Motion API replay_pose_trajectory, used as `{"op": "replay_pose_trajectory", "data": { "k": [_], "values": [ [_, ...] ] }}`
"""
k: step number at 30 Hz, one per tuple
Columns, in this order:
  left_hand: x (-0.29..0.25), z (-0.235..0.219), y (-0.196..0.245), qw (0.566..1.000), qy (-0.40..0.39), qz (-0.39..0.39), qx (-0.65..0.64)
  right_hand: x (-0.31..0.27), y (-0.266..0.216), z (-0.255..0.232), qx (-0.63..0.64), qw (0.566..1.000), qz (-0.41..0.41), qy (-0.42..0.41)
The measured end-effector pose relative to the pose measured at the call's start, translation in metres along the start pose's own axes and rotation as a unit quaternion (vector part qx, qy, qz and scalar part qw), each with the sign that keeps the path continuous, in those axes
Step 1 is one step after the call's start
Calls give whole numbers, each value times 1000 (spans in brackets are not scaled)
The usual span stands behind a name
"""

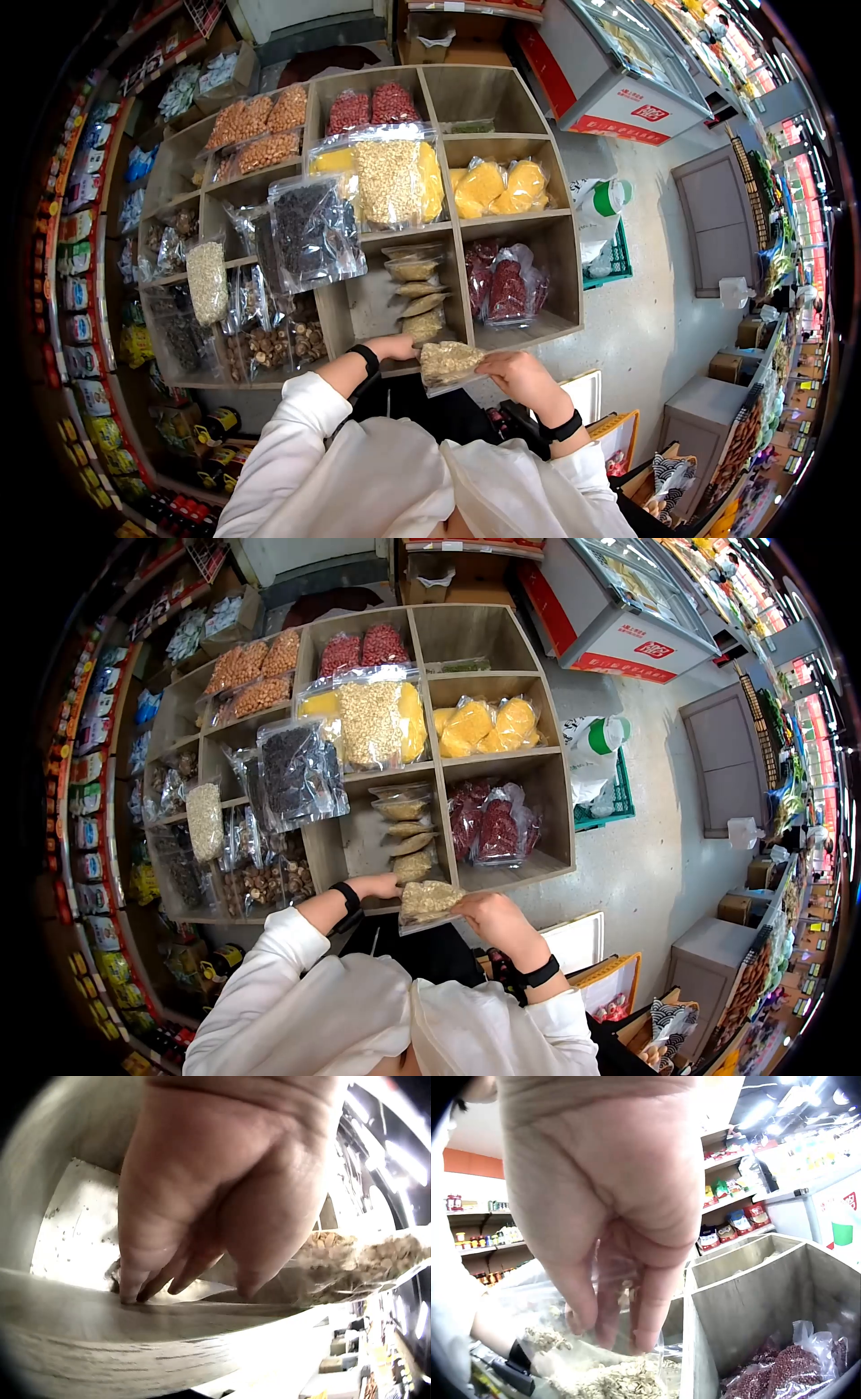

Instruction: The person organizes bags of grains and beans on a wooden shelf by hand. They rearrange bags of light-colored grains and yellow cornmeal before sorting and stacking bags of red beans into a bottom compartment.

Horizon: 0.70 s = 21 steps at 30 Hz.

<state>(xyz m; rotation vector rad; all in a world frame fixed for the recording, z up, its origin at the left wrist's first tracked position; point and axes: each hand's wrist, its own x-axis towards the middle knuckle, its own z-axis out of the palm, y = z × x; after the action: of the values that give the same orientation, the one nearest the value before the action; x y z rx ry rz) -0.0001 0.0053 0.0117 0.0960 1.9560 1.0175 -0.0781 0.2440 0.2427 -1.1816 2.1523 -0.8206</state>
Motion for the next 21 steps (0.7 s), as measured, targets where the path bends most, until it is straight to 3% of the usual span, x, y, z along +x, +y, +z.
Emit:
{"op": "replay_pose_trajectory", "data": {
  "k": [3, 6, 9, 13, 16, 18, 19, 21],
  "values": [
    [-7, -7, 11, 998, -31, 30, -54, 0, -1, -3, 3, 1000, 8, 2],
    [27, 23, -23, 995, -32, 83, -47, 0, 2, -4, 11, 1000, 14, 0],
    [30, 20, -27, 997, -65, 36, -27, 3, 3, -4, 17, 1000, 15, 6],
    [0, -7, -21, 993, -40, 65, -86, 13, 8, -7, 40, 997, 20, 65],
    [-54, -40, 16, 975, 61, 166, -136, 30, 16, -17, 54, 996, 3, 76],
    [-83, -56, 52, 945, 169, 265, -92, 48, 25, -22, 58, 995, -4, 80],
    [-77, -52, 47, 945, 171, 263, -91, 60, 31, -23, 79, 993, -3, 87],
    [-59, -37, 32, 922, 274, 221, -161, 83, 35, -29, 100, 990, -3, 95]
  ]
}}
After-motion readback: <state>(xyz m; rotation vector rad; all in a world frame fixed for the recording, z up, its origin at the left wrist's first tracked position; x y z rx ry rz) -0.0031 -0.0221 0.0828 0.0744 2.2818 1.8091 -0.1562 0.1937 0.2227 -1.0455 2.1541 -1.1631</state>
